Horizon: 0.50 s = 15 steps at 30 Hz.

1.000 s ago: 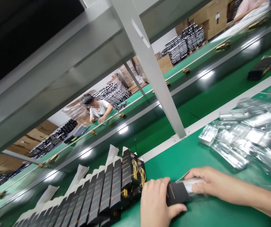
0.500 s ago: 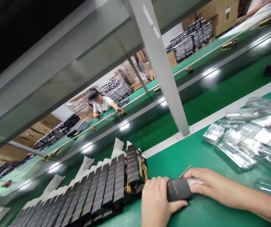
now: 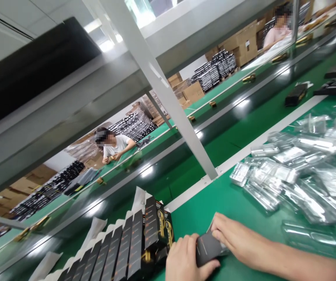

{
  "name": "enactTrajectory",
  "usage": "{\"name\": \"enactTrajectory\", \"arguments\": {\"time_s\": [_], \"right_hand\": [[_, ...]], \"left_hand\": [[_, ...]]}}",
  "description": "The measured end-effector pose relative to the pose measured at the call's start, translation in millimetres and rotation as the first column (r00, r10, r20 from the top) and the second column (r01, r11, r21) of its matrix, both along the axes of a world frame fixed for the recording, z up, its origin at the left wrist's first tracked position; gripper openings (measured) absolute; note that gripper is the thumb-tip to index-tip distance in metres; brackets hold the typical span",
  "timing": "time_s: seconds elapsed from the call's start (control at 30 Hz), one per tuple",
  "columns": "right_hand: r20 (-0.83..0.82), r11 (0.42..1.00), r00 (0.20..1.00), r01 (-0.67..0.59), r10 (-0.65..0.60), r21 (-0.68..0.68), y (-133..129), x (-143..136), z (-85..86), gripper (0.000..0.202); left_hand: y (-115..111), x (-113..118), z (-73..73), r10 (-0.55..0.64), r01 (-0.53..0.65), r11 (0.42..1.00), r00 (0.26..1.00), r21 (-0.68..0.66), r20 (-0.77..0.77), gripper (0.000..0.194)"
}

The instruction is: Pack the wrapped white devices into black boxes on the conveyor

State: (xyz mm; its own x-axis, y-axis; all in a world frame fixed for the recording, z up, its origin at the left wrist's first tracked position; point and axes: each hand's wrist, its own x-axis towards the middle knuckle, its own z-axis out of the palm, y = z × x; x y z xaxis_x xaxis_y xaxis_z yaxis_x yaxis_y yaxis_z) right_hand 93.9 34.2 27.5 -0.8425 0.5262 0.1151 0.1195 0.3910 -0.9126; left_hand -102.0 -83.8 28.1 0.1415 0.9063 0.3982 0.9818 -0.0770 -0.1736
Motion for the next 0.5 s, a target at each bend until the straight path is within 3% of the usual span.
{"name": "enactTrajectory", "arguments": {"time_s": [0.13,0.23,0.3,0.37,0.43,0.5], "right_hand": [[-0.007,0.999,0.999,0.034,-0.034,0.032,-2,-6,0.9,0.03],[0.014,0.992,0.995,0.097,-0.099,0.081,0,2,17.0,0.028],[0.007,0.977,0.987,0.156,-0.159,0.145,9,20,35.2,0.027],[-0.006,0.941,0.968,0.244,-0.25,0.236,30,49,55.9,0.043],[0.049,0.85,0.913,0.357,-0.405,0.386,64,81,75.1,0.044],[0.091,0.829,0.894,0.362,-0.438,0.427,104,104,89.4,0.041]], "left_hand": [[-1,-4,-2.8,-0.012,0.011,1.0,1.0,-0.025,-0.015,0.064],[2,-4,6.2,0.03,-0.024,0.994,0.998,-0.108,0.053,0.059],[8,1,20.7,0.147,-0.126,0.979,0.981,-0.163,0.125,0.052],[20,7,41.0,0.289,-0.248,0.943,0.942,-0.222,0.172,0.045],[41,11,62.7,0.374,-0.322,0.907,0.912,-0.272,0.167,0.042],[71,10,79.4,0.407,-0.359,0.889,0.904,-0.283,0.133,0.041]]}}
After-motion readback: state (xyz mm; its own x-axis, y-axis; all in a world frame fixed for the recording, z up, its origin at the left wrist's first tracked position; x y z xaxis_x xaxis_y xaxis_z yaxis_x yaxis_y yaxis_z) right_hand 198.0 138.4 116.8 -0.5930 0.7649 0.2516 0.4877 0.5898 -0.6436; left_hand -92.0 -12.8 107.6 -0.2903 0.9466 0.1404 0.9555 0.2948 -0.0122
